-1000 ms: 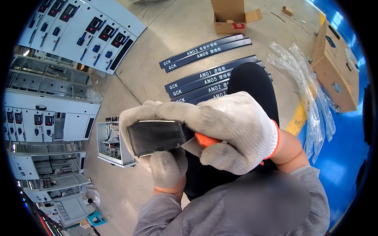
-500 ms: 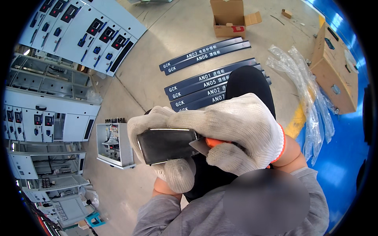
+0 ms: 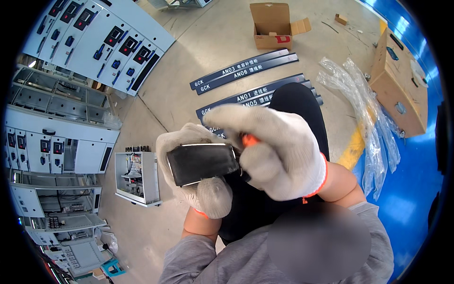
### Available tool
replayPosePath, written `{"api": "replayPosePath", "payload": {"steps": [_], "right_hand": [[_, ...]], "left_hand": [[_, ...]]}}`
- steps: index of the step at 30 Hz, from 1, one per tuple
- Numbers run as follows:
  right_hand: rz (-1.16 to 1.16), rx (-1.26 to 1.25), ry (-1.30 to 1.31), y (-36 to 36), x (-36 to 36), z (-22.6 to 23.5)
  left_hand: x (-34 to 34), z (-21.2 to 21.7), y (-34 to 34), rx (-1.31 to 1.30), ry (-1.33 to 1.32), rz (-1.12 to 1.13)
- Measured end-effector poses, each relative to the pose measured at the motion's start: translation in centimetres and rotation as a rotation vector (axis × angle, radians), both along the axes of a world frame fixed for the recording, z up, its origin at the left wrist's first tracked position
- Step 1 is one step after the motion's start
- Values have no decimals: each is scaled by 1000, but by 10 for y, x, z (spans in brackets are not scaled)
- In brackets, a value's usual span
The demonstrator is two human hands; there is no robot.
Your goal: The person sits on a stool and uses a utility knife to trim the edges of several long, dark plastic strips labeled with codes. They handle each strip individually, scraping along the edges to remove excess material, then place the trimmed pieces back into a stack.
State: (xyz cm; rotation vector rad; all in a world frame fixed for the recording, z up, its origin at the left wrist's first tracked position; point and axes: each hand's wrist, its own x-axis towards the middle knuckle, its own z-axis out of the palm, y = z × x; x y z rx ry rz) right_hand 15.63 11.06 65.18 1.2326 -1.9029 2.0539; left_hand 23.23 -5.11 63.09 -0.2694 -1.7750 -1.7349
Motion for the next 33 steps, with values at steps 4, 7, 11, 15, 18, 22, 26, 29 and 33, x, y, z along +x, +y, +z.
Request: {"api": "replayPosePath", "payload": {"steps": [4, 7, 11, 15, 18, 22, 26, 29, 33], "right_hand": [[68, 14, -129, 6, -8, -1], [162, 26, -184, 11, -9, 9], [280, -51, -176, 7, -9, -4], [282, -39, 50, 9, -15, -7], [223, 0, 142, 9, -14, -5], [141, 107, 182, 14, -15, 2], [36, 173, 206, 16, -10, 7], [-15, 221, 192, 21, -5, 12], [-29, 270, 166, 33, -2, 17]], "left_hand": [[8, -12, -9, -19, -26, -138], [13, -21, -21, -56, -22, -261], [13, -21, -20, -160, 24, -225], [24, -24, -12, -195, -144, 5], [29, -37, -17, -61, -133, 98], [28, -38, -18, 68, -139, -9], [32, -42, -25, 145, -83, -131], [35, -43, -18, 22, -172, 126], [11, -12, -6, -125, -103, -20]]}}
